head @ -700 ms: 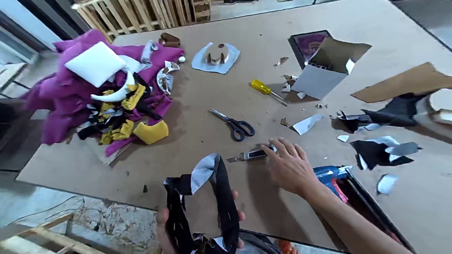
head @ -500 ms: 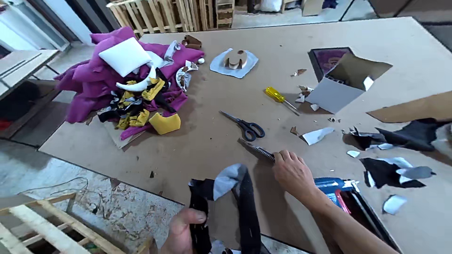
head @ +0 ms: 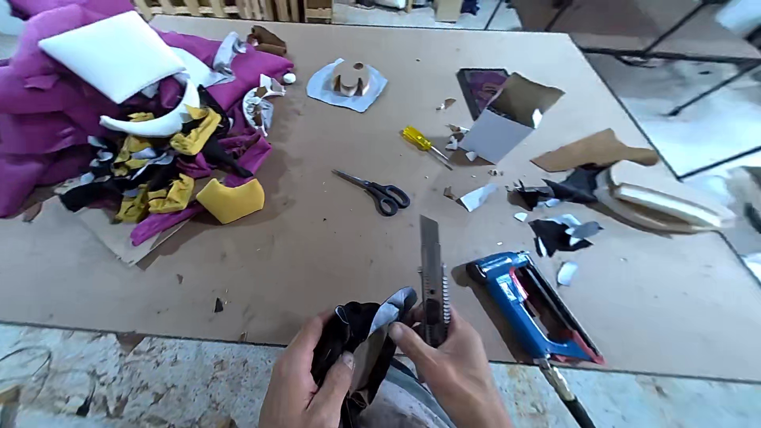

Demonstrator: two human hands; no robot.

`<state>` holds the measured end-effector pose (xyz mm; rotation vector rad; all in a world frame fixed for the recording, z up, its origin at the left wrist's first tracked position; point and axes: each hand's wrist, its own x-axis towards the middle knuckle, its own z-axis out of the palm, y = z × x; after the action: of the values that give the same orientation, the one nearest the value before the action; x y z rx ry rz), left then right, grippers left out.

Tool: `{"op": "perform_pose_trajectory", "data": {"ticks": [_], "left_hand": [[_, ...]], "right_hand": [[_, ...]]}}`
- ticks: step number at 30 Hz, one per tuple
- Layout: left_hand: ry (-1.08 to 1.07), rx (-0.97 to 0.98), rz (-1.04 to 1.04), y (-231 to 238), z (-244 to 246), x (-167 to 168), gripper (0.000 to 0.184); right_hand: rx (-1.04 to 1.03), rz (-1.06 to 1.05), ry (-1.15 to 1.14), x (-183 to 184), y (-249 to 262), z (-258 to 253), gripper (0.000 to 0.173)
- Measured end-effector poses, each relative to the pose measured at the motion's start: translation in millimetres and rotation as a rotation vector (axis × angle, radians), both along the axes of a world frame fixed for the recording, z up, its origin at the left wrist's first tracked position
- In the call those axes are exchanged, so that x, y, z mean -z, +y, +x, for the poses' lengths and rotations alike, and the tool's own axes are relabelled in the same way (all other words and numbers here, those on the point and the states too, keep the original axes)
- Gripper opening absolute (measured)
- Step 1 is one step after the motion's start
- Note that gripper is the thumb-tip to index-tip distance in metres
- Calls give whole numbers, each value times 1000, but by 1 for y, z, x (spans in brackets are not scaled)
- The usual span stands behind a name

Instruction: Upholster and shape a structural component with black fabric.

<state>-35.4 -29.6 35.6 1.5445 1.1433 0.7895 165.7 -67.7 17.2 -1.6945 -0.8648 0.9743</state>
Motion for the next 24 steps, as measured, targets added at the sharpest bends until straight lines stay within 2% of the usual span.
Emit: {"op": "perform_pose_trajectory", "data": {"ticks": [3, 5, 8, 11, 12, 16, 18, 21, 24], "left_hand": [[-79, 9, -5, 14, -14, -2, 45], [-156, 14, -26, 24, -24, -2, 44], [-183, 56, -17, 36, -32, 1, 42], [-88, 90, 100, 39, -33, 2, 42], [-81, 98, 130, 38, -31, 0, 42], [-87, 47, 206, 32, -20, -6, 40], [-104, 5, 211, 33, -17, -9, 40], [-195, -50, 19, 39, -9, -17, 42], [-356, -113, -237, 49, -4, -19, 42]], "right_hand": [[53, -44, 15, 4, 1, -18, 24], [110, -53, 68, 2, -1, -30, 15], [190, 36, 87, -6, 2, -43, 14], [212, 140, 44, -10, 13, -43, 46], [221, 161, 48, -11, 20, -43, 49], [303, 206, 190, -12, 37, -42, 17], [326, 209, 208, -13, 38, -35, 17], [302, 227, 260, -20, 39, -18, 17], [265, 237, 428, -33, 35, -2, 17]]}}
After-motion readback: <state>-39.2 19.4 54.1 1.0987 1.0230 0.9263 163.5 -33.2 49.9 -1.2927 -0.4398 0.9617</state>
